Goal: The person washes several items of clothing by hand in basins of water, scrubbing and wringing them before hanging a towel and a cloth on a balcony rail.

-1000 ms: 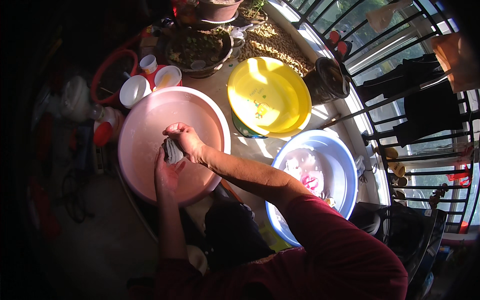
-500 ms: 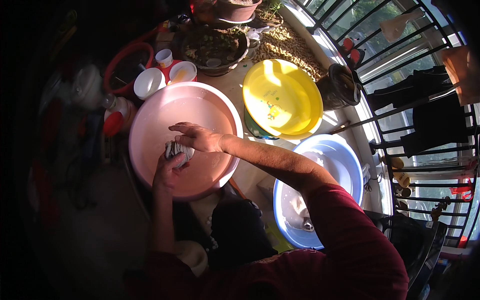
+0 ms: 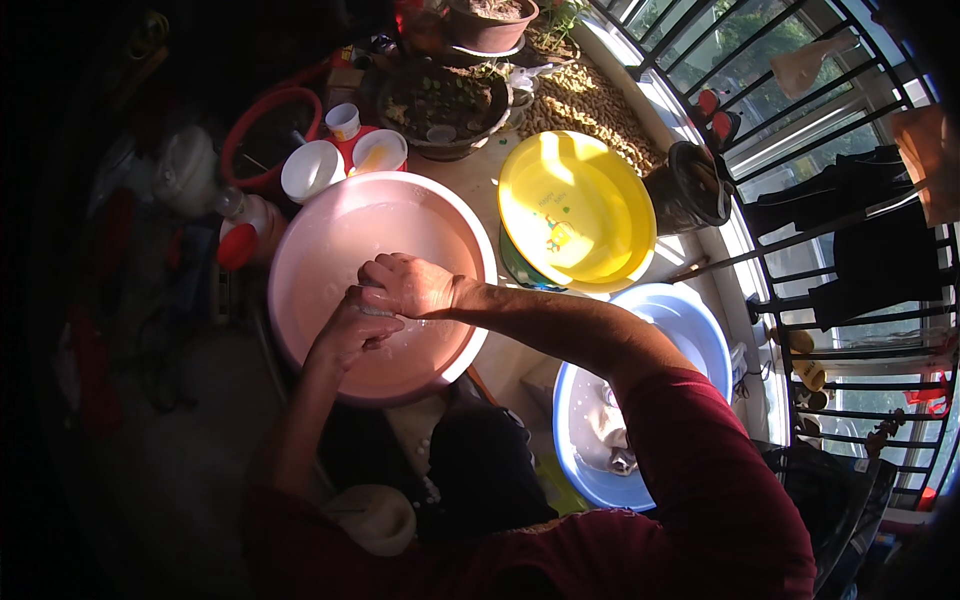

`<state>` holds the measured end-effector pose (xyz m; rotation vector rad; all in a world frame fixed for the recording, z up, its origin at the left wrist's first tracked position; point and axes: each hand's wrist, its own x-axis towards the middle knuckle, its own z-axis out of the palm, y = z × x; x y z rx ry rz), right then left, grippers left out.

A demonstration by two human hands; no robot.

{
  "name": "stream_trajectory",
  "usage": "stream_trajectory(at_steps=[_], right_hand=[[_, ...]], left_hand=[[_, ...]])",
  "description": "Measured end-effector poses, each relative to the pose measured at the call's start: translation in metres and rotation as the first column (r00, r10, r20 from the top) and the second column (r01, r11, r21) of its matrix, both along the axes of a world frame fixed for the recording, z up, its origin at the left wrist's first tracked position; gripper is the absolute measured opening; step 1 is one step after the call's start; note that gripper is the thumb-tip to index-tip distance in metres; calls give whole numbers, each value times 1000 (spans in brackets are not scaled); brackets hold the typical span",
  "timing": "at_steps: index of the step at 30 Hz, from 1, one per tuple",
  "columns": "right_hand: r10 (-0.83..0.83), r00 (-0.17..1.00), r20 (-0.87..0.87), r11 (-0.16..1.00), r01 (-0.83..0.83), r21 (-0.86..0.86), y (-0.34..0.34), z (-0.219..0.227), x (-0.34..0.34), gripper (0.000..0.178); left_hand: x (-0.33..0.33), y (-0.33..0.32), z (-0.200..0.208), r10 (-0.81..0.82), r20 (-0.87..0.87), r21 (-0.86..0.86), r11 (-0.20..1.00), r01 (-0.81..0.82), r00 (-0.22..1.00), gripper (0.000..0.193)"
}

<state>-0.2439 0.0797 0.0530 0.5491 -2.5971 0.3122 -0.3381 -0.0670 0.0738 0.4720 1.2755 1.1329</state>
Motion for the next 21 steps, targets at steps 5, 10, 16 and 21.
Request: stream_trajectory(at_steps=[5,10,16,21], right_hand=[[-274,869,412,962,247,117,-11,7,-8,21],[-341,521,782,888,452,87,-25,12,-23,20],[-300,362,883,935,297,196,-19,-5,-24,26],[-211,493,844,910,414,-15,-15,47,-13,57]], left_hand=[[-2,11,0,-54,-278,-183,983,3,959,12],[-16,9,-70,-189,-800,-161,982,99,569,22],[-1,15,-94,-128,-896,-118,992,50,424,24],[-10,6,-54,-41,-907,-23,999,47,418,32]])
